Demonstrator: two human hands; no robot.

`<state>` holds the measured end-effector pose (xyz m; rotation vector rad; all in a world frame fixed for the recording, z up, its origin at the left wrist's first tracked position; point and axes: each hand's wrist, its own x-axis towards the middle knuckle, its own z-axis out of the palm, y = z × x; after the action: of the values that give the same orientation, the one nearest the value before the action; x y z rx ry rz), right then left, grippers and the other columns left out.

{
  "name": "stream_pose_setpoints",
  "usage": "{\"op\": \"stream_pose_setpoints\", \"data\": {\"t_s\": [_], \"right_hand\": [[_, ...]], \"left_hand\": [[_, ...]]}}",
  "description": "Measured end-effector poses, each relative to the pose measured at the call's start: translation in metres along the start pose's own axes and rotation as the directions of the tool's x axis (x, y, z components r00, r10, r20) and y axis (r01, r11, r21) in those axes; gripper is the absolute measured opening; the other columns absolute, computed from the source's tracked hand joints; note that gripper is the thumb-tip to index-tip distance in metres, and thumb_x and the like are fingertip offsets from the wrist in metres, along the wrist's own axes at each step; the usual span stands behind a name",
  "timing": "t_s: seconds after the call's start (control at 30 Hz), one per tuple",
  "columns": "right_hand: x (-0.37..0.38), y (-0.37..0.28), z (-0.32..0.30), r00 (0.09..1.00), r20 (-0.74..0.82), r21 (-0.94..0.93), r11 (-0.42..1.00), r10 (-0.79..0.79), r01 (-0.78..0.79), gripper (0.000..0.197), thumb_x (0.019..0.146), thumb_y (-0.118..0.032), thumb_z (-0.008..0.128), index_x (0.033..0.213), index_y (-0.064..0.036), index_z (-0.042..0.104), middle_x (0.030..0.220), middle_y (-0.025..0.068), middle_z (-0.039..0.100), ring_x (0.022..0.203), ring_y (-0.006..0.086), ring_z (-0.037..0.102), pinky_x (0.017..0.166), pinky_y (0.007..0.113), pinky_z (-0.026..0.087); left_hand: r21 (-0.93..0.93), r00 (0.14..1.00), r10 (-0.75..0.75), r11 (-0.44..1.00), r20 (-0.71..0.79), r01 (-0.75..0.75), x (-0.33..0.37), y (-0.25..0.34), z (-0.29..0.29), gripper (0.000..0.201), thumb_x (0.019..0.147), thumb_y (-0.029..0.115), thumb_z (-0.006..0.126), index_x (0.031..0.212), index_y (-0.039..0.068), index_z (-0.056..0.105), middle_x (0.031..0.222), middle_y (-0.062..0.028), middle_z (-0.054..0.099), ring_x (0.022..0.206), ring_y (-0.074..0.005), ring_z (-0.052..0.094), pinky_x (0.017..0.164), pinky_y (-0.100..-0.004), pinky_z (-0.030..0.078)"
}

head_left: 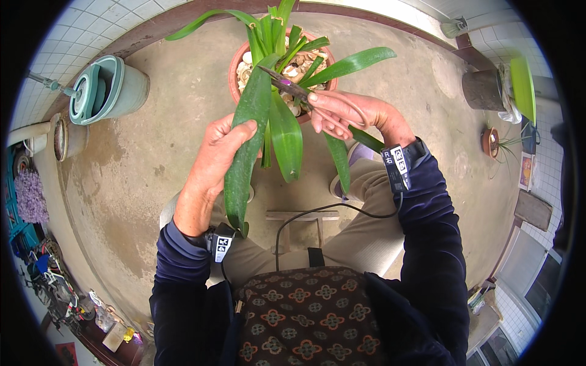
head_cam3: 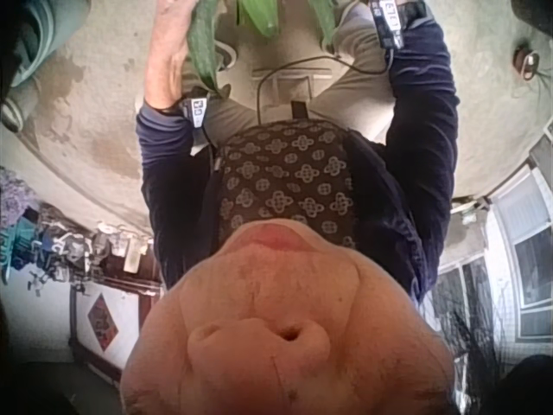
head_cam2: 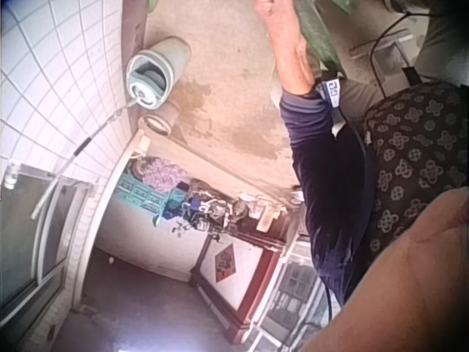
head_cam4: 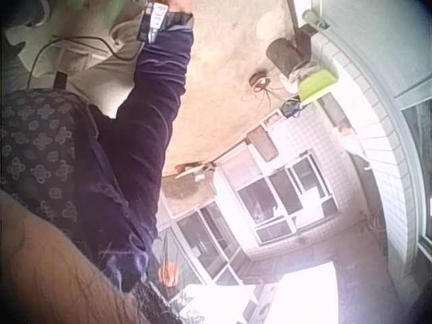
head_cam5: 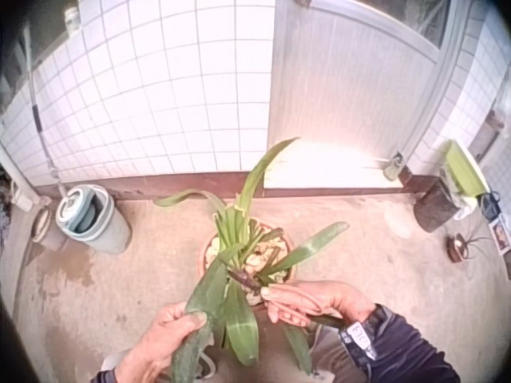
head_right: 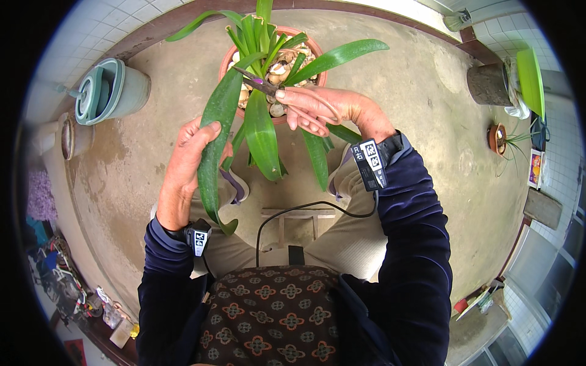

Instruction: The person trims several potted plants on a balcony using shears. They move between different plants, including a bougainvillea and a long-leafed plant, cutting leaves and stems. The person also moves a small stool to access a plant.

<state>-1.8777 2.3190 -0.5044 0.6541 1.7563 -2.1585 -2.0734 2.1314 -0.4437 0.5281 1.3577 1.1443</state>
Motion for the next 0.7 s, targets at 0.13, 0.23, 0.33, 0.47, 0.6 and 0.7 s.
{"op": "stream_pose_setpoints", "data": {"t_s": [0.13, 0.23, 0.33, 0.47, 0.6, 0.7], "right_hand": [[0.001, 0.005, -0.001, 0.999, 0.034, -0.071, 0.997, -0.006, 0.008, 0.067, 0.089, -0.064, 0.04, 0.075, -0.001, 0.056, 0.049, 0.0031, 0.045, 0.04, 0.0126, 0.047, 0.037, 0.025, 0.038], [0.002, 0.008, -0.001, 1.0, 0.004, -0.065, 0.997, -0.031, 0.032, 0.067, 0.089, -0.065, 0.039, 0.074, -0.0015, 0.055, 0.049, 0.0027, 0.044, 0.039, 0.0122, 0.046, 0.037, 0.025, 0.037], [0.004, 0.009, 0.002, 0.997, 0.001, 0.004, 0.997, -0.078, 0.078, 0.067, 0.089, -0.064, 0.039, 0.075, -0.0011, 0.055, 0.048, 0.0022, 0.044, 0.039, 0.0116, 0.045, 0.037, 0.025, 0.036], [0.01, 0.008, 0.002, 0.998, 0.015, -0.033, 0.998, -0.057, 0.057, 0.06, 0.093, -0.059, 0.036, 0.082, -0.0036, 0.057, 0.053, -0.0015, 0.043, 0.042, 0.0085, 0.043, 0.042, 0.022, 0.036], [0.013, 0.007, 0.001, 0.999, -0.036, -0.06, 0.998, -0.033, 0.031, 0.063, 0.09, -0.062, 0.041, 0.075, -0.0029, 0.055, 0.05, -0.0003, 0.043, 0.039, 0.009, 0.043, 0.038, 0.022, 0.034], [0.012, 0.007, 0.001, 0.999, -0.044, -0.034, 0.999, -0.015, 0.013, 0.063, 0.088, -0.062, 0.044, 0.071, -0.0024, 0.054, 0.048, -0.0002, 0.043, 0.037, 0.0085, 0.042, 0.036, 0.022, 0.033]], "left_hand": [[0.001, 1.0, 0.008, 1.0, -0.006, -0.008, -0.002, 0.001, -0.001, 0.02, 0.089, 0.017, 0.054, 0.096, 0.001, 0.064, 0.076, -0.0006, 0.06, 0.062, -0.0074, 0.055, 0.058, -0.024, 0.048], [0.012, 1.0, 0.004, 1.0, -0.02, -0.004, -0.004, 0.0, -0.002, 0.019, 0.089, 0.017, 0.054, 0.094, 0.001, 0.064, 0.076, -0.0005, 0.06, 0.062, -0.0074, 0.055, 0.058, -0.0241, 0.048], [0.033, 1.0, -0.019, 0.999, -0.025, 0.02, -0.005, -0.001, -0.004, 0.019, 0.089, 0.017, 0.055, 0.093, 0.001, 0.063, 0.076, -0.0003, 0.06, 0.062, -0.0074, 0.055, 0.058, -0.0242, 0.048], [0.03, 0.999, -0.05, 0.998, -0.003, 0.05, -0.004, 0.0, -0.003, 0.018, 0.088, 0.017, 0.055, 0.093, 0.001, 0.063, 0.075, 0.0002, 0.059, 0.061, -0.0077, 0.055, 0.056, -0.024, 0.048], [0.005, 0.997, -0.024, 1.0, -0.069, 0.024, -0.005, 0.002, -0.001, 0.017, 0.087, 0.017, 0.055, 0.091, 0.002, 0.061, 0.068, -0.0007, 0.055, 0.056, -0.0098, 0.054, 0.052, -0.0249, 0.046], [-0.022, 0.994, 0.007, 1.0, -0.109, -0.009, -0.004, 0.002, -0.004, 0.016, 0.087, 0.018, 0.054, 0.087, 0.002, 0.055, 0.058, -0.0028, 0.05, 0.049, -0.013, 0.049, 0.051, -0.0278, 0.043]]}}
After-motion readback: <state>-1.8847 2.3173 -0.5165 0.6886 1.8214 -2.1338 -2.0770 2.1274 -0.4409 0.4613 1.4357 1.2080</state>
